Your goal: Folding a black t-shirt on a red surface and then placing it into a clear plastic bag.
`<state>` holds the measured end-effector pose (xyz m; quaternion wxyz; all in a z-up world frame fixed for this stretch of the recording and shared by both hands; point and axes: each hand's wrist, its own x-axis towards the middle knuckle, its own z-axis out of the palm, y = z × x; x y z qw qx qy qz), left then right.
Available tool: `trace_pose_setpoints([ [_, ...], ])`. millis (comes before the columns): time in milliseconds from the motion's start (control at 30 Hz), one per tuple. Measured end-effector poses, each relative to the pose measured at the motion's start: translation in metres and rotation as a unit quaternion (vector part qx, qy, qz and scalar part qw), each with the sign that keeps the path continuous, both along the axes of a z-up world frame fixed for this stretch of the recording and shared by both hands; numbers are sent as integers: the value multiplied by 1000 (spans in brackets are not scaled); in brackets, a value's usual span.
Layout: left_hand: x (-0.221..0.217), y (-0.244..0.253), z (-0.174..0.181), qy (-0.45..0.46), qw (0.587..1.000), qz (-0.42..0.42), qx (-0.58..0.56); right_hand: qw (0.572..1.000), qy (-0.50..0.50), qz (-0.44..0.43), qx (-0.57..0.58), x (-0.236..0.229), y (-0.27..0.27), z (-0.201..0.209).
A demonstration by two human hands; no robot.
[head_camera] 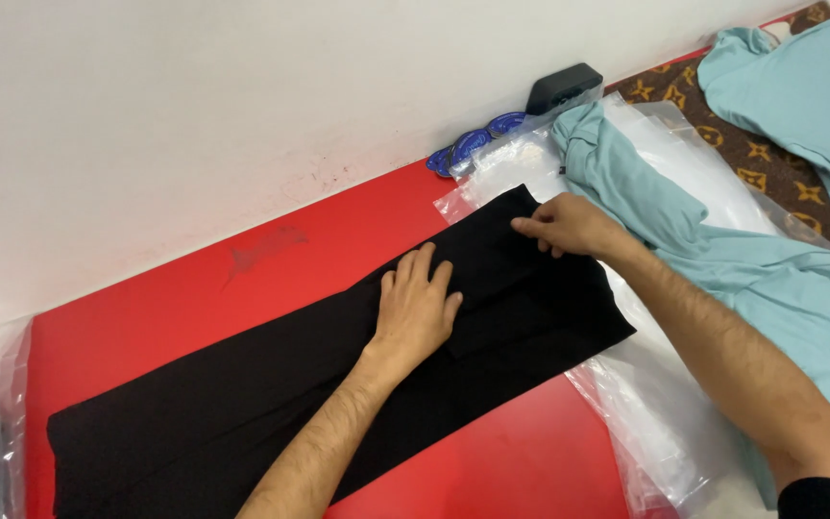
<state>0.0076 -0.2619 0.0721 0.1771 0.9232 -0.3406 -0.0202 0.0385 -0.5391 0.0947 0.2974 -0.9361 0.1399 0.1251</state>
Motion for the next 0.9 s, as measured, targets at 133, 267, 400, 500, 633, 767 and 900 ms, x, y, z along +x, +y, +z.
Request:
trace_pose_setpoints([
  [133,-9,-3,-6,79,993,-50,78,998,-56,28,-30,11,3,-26],
  [267,-16,3,13,107,988,-64,94,987,-158,15,11,24,-9,-37],
  [400,-19,0,18,113,984,-51,127,974,-203,-42,-93,34,-25,-33],
  [500,-18,-10,22,80,986,-55,133,978,-191,-30,-80,43,-34,-25],
  [633,-14,-34,19,34,988,-82,126,985,-137,-8,-105,62,-37,-30],
  [767,-12,-48,6,52,989,-94,105,987,-117,66,-87,82,-42,-40],
  [900,-13,-50,3,62,989,-82,103,985,-108,97,-90,88,-43,-41],
])
